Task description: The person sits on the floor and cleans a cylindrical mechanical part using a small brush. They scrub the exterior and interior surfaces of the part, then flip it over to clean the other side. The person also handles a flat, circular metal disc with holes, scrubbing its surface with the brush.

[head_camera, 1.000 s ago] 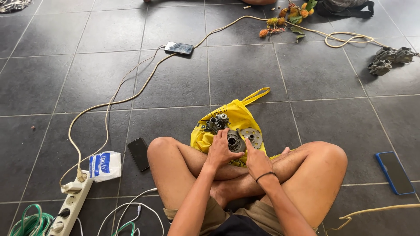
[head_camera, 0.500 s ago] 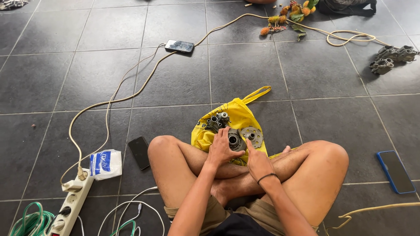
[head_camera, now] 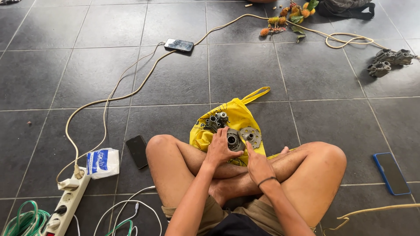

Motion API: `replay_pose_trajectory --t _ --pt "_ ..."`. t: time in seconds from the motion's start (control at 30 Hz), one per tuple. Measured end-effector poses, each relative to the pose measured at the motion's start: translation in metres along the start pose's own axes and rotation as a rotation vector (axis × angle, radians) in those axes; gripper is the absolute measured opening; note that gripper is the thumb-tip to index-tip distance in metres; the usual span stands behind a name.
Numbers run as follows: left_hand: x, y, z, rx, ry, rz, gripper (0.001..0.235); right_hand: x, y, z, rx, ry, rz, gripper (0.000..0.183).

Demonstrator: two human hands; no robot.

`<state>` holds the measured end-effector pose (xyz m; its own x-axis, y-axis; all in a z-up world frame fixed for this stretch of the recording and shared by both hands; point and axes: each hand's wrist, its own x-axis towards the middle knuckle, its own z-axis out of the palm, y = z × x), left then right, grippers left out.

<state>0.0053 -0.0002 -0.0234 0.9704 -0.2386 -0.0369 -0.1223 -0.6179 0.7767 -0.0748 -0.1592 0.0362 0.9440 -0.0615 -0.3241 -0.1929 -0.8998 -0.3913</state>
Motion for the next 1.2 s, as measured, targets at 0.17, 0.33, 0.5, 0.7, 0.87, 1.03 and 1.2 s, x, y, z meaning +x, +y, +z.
replay_pose_trajectory --t 0.17,0.33,0.5,0.7,0.87,1.03,1.2 --pt "-0.003 -0.002 0.002 0.025 0.007 0.006 0.11 0.02 0.0 0.009 -0.061 0.02 0.011 0.056" --pt "-0.002 -0.001 0.0 0.004 0.01 0.013 0.109 -0.002 0.029 0.033 -0.003 -0.029 0.057 0.056" --pt "-0.003 0.0 0.0 0.006 0.008 0.028 0.111 -0.004 0.013 0.014 0.006 -0.064 0.091 0.057" --pt "0.001 -0.005 0.004 0.033 0.01 0.016 0.109 0.047 0.011 0.027 -0.081 0.008 0.047 0.057" --pt "0.006 -0.013 0.008 0.06 -0.021 0.008 0.112 0.021 0.004 0.007 -0.053 -0.028 0.082 0.056" --pt "0.005 -0.014 0.013 0.045 -0.038 0.001 0.114 0.027 0.014 0.004 -0.063 -0.02 0.092 0.056" --pt "0.006 -0.003 0.004 0.011 -0.009 0.041 0.107 0.048 0.024 0.018 -0.033 -0.031 0.043 0.055"
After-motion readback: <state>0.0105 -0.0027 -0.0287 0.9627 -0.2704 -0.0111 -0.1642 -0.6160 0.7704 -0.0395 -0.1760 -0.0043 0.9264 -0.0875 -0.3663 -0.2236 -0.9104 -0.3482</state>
